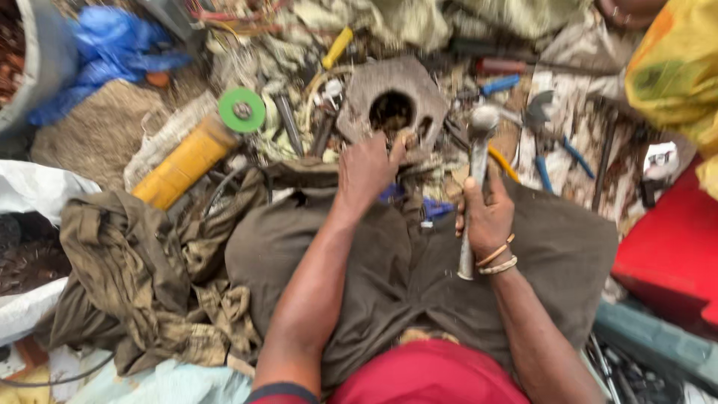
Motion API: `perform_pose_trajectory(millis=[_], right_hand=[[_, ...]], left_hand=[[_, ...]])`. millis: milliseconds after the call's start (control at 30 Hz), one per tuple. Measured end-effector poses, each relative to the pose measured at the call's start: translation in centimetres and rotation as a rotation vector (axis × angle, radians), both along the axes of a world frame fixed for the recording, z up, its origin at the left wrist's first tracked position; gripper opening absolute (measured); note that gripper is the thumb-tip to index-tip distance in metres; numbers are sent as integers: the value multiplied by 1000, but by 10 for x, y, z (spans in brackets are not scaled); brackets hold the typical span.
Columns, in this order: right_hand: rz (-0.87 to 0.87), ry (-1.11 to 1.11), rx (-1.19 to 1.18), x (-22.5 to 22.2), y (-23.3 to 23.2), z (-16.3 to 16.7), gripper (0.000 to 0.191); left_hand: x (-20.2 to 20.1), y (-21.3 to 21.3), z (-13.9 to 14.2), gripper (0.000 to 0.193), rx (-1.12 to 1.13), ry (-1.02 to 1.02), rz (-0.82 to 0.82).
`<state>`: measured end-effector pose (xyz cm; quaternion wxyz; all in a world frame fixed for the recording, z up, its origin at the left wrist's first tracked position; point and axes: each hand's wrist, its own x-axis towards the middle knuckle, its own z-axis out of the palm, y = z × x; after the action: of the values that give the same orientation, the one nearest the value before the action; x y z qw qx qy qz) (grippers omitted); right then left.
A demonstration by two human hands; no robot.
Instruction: The person sits on the ground and uses a hammer and chisel to break apart a motor rotor. They then use an angle grinder to cut the rotor into smaller pieces. Finally, they use the hammer to further break down the pieces.
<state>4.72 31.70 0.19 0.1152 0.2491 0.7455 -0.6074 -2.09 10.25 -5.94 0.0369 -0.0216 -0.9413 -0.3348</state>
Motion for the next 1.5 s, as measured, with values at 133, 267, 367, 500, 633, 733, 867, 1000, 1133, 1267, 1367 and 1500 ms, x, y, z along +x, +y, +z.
perform_pose_trajectory(millis=[133, 267, 367, 500, 633, 733, 867, 1000, 1133, 1267, 1367, 1500], right_hand=[[-49, -20, -99, 21, -1, 9, 62], [-51, -215, -196, 37, -10, -3, 60], [-42, -230, -187, 46, -14, -7, 60], [-1, -184, -197, 44, -17, 10, 57], [72, -34, -71, 29, -28, 53, 48], [162, 245, -5, 20, -37, 90, 45], [182, 441, -103, 21, -44, 118, 56], [189, 487, -131, 31, -43, 106, 57], [235, 360, -135, 34, -46, 55, 47], [480, 232, 318, 10, -63, 0, 46], [608, 497, 363, -2, -67, 5, 43], [388, 203, 77, 3, -55, 65, 56]], left_hand=[[1, -3, 7, 40, 107, -158, -51], [16, -18, 13, 40, 259, -234, 1], [23, -30, 7, 36, 308, -106, 41], [27, -39, -19, 38, 260, -427, 52], [35, -49, -44, 49, 349, -903, 81], [41, -53, -50, 50, 732, -996, 201], [44, -50, -47, 54, 657, -853, 359], [42, -45, -50, 69, 342, -716, 262], [43, -42, -60, 71, 309, -606, 245], [46, -39, -61, 58, 341, -547, 151], [47, -38, -52, 65, 221, -404, 252], [45, -38, -37, 64, 325, -674, 80]])
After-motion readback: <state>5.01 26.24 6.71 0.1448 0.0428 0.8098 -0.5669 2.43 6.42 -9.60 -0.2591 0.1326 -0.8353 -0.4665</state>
